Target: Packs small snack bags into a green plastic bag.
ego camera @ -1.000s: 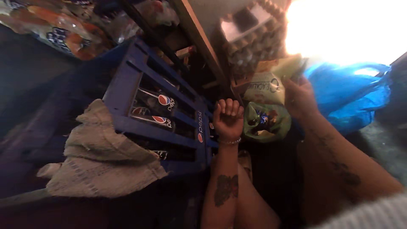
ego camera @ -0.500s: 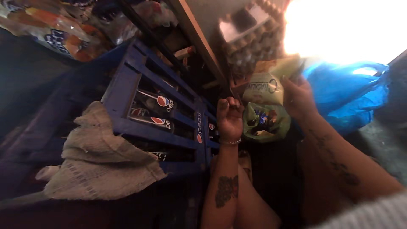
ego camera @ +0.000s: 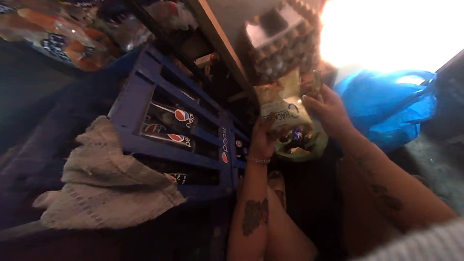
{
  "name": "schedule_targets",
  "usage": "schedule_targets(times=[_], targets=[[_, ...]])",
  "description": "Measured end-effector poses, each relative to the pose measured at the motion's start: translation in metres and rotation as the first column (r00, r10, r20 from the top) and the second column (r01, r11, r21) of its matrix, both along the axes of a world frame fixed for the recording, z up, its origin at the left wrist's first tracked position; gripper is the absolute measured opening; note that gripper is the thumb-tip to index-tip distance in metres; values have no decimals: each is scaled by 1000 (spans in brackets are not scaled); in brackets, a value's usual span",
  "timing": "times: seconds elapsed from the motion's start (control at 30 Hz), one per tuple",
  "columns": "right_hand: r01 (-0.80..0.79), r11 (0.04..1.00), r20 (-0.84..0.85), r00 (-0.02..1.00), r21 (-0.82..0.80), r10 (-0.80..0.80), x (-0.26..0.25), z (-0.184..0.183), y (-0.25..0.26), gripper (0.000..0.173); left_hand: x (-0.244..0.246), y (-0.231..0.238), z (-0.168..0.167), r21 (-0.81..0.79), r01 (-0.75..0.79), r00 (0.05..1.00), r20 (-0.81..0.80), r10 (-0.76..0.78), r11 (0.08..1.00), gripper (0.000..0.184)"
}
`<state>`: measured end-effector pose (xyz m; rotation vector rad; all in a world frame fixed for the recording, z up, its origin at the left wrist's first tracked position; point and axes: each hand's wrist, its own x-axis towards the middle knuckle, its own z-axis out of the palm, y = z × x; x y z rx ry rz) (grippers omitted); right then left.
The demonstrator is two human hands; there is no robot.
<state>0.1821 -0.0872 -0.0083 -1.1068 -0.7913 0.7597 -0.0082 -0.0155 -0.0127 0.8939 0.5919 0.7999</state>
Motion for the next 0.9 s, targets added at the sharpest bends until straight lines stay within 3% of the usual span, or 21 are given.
schedule_targets(times=[0.1, 0.17, 0.3, 0.47, 0.6, 0.9], targets=[[44, 997, 107, 994, -68, -36, 2, -1, 1, 27, 6, 4, 4, -15, -219, 976, -6, 219, 976, 31], [9, 995, 129, 992, -101, 4, 0, 1, 0, 28, 9, 5, 6, -7, -279, 960, -27, 279, 960, 36], [-51, 993, 136, 989, -103, 65, -6, -1, 0, 35, 11, 0, 7, 23, -263, 964, -24, 263, 965, 42], [-38, 996, 135, 990, -77, 48, -6, -6, 4, 29, 12, -5, 5, 72, -206, 975, -69, 210, 976, 54], [-24, 994, 157, 987, -106, 40, -6, -4, 3, 28, 15, -7, 5, 126, -230, 959, -142, 247, 965, 57], [-17, 998, 177, 984, -66, 28, -5, -5, 4, 26, 19, -9, 2, 233, -227, 954, -145, 264, 946, 75]])
